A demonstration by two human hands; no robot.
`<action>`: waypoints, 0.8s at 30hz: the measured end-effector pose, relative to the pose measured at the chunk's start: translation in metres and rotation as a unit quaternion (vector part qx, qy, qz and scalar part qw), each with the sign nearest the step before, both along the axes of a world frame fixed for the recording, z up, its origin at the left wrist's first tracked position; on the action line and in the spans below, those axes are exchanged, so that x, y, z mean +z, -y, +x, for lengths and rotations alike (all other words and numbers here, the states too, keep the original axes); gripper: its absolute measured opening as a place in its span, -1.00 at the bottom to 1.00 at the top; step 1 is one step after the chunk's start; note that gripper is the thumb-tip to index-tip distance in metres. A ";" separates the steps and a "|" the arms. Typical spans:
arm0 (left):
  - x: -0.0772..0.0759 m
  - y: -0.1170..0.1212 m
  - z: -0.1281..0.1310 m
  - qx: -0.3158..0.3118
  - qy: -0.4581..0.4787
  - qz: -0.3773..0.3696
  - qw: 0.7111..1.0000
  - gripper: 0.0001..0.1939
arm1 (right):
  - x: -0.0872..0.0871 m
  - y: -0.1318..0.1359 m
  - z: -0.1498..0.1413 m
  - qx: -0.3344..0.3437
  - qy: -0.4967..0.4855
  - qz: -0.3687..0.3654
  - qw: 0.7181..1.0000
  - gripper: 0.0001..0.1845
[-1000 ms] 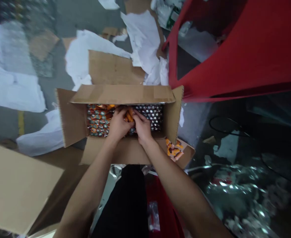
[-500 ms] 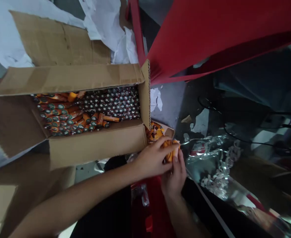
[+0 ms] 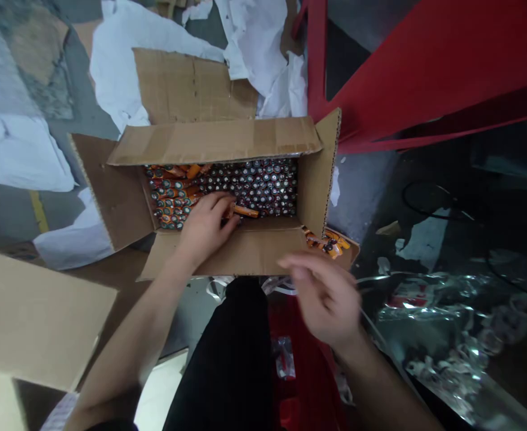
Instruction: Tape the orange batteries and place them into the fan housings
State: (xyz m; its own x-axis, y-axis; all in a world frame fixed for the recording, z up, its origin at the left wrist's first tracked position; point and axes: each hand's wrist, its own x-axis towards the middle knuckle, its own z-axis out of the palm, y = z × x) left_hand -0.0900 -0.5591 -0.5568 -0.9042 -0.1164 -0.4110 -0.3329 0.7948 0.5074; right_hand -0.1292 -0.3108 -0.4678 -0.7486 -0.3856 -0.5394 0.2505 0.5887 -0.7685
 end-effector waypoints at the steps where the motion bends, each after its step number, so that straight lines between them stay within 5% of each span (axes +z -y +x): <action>1: -0.011 0.014 -0.001 -0.041 0.035 -0.033 0.998 -0.54 | -0.003 0.025 -0.016 0.104 -0.019 -0.052 0.993 -0.69; 4: -0.036 0.032 -0.005 -0.133 0.113 -0.080 0.981 -0.50 | -0.037 0.097 -0.061 0.328 -0.058 0.002 0.943 -0.58; 7: -0.044 0.030 -0.008 -0.159 0.099 -0.090 0.978 -0.57 | -0.081 0.139 -0.083 0.415 -0.040 0.115 0.902 -0.63; 13: -0.045 0.024 -0.020 -0.179 0.080 -0.119 0.973 -0.46 | -0.138 0.110 -0.071 0.387 0.013 0.087 0.918 -0.55; 16: -0.048 0.017 -0.033 -0.139 0.097 -0.136 0.976 -0.43 | -0.159 0.093 -0.058 0.356 0.005 0.039 0.934 -0.44; 24: -0.056 0.006 -0.062 -0.028 0.123 -0.164 0.978 -0.42 | -0.175 0.121 -0.046 0.301 -0.020 0.121 0.946 -0.08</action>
State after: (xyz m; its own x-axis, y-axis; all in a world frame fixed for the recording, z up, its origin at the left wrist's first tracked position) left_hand -0.1516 -0.5651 -0.6125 -0.7910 -0.2325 -0.5658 -0.3648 0.9218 0.1312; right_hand -0.1747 -0.4316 -0.6424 -0.4540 -0.6178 -0.6421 -0.2123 0.7748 -0.5955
